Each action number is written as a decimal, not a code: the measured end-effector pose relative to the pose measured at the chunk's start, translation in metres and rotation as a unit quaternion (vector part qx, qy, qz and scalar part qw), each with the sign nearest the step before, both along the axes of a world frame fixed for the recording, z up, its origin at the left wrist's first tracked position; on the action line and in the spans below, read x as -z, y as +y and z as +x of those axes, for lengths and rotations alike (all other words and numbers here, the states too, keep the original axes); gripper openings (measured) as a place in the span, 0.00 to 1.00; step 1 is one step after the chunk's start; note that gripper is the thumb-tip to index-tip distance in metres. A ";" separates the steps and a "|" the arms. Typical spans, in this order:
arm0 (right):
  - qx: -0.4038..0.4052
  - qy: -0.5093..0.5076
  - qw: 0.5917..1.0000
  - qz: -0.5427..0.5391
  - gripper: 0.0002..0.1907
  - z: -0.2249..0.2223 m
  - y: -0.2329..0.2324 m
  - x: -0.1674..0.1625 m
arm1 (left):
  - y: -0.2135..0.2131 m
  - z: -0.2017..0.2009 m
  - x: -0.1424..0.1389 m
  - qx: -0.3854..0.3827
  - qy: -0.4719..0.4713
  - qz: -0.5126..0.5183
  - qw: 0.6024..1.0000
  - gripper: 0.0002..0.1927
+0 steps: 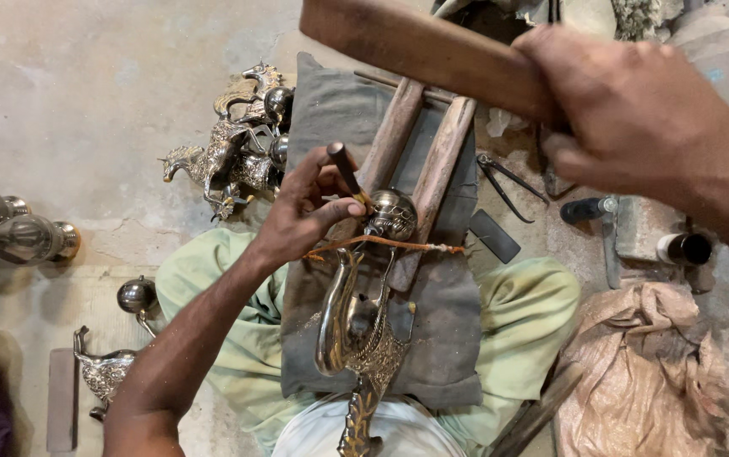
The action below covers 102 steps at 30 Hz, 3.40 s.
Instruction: The person sits on the floor holding a punch against an ornate brass horse figurine resting on a cushion on their lap, and repeatedly strikes the punch with a wooden mallet to chase the metal decoration. They reposition the punch and rotate the figurine between strikes, working across its surface.
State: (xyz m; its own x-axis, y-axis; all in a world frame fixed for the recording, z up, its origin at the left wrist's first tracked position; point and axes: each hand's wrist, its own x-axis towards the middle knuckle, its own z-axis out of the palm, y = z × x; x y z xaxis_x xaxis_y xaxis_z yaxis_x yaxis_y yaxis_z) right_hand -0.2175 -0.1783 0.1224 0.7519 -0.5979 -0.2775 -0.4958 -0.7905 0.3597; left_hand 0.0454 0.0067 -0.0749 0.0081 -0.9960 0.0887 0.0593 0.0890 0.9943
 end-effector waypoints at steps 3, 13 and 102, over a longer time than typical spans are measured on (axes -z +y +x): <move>-0.028 0.003 0.999 -0.019 0.24 0.006 0.004 -0.006 | 0.002 0.002 0.006 0.002 0.023 -0.003 1.000 0.24; -0.054 0.018 0.998 -0.038 0.21 -0.001 0.014 0.007 | 0.003 0.007 0.005 0.009 0.019 0.006 1.000 0.26; 0.029 -0.156 0.986 0.058 0.24 -0.041 0.009 0.042 | -0.040 0.008 -0.048 0.125 -0.226 0.003 0.966 0.30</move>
